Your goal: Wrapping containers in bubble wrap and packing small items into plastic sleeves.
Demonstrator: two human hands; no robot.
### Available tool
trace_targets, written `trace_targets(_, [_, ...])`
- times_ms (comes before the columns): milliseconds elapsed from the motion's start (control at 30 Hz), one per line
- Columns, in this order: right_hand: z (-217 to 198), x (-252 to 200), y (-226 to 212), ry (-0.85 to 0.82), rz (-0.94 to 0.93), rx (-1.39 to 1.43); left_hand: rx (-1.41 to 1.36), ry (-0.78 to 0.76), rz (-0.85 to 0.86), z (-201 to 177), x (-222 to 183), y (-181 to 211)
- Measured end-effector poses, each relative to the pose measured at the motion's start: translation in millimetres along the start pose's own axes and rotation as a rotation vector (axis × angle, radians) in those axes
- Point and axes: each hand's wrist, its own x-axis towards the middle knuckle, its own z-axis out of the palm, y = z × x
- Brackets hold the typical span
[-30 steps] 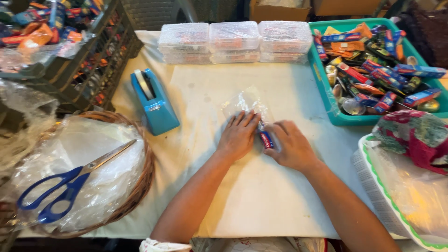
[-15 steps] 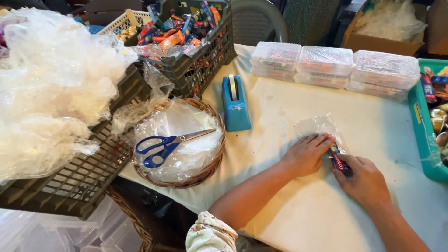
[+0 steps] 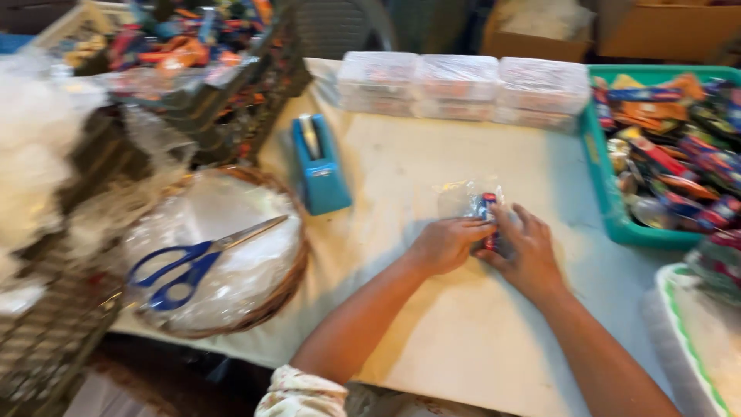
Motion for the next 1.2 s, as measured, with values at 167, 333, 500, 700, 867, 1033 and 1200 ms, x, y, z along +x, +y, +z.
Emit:
trace_targets(167, [5,-8,16,0.0,0.026,0.183,-0.028,-0.029,0.169,10,0,15])
trace_targets(333, [2,-4,8,0.014,0.198,0.115,0.002,-0.008,0.14,3,0,19])
trace_targets(500, [-2,-1,-3,0.032,0.227,-0.001,0.039,-0.023,0.041,2,0,20])
trace_targets(700, [5,-4,10,0.052,0.291,-0.11,0.061,-0.116,0.075,12,0,10])
trace_targets(867, [6,-7,23,0.03,0.264,-0.016,0.103,-0.127,0.034,8,4,15])
trace_targets(1033, [-44,15,15,0.009,-0.015,-0.021,0.114,-0.119,0.026,8,6,17])
trace_targets(1200, [-74,42,31,-0.06,0.408,-0.012,0.114,-0.128,-0.002,10,3,16])
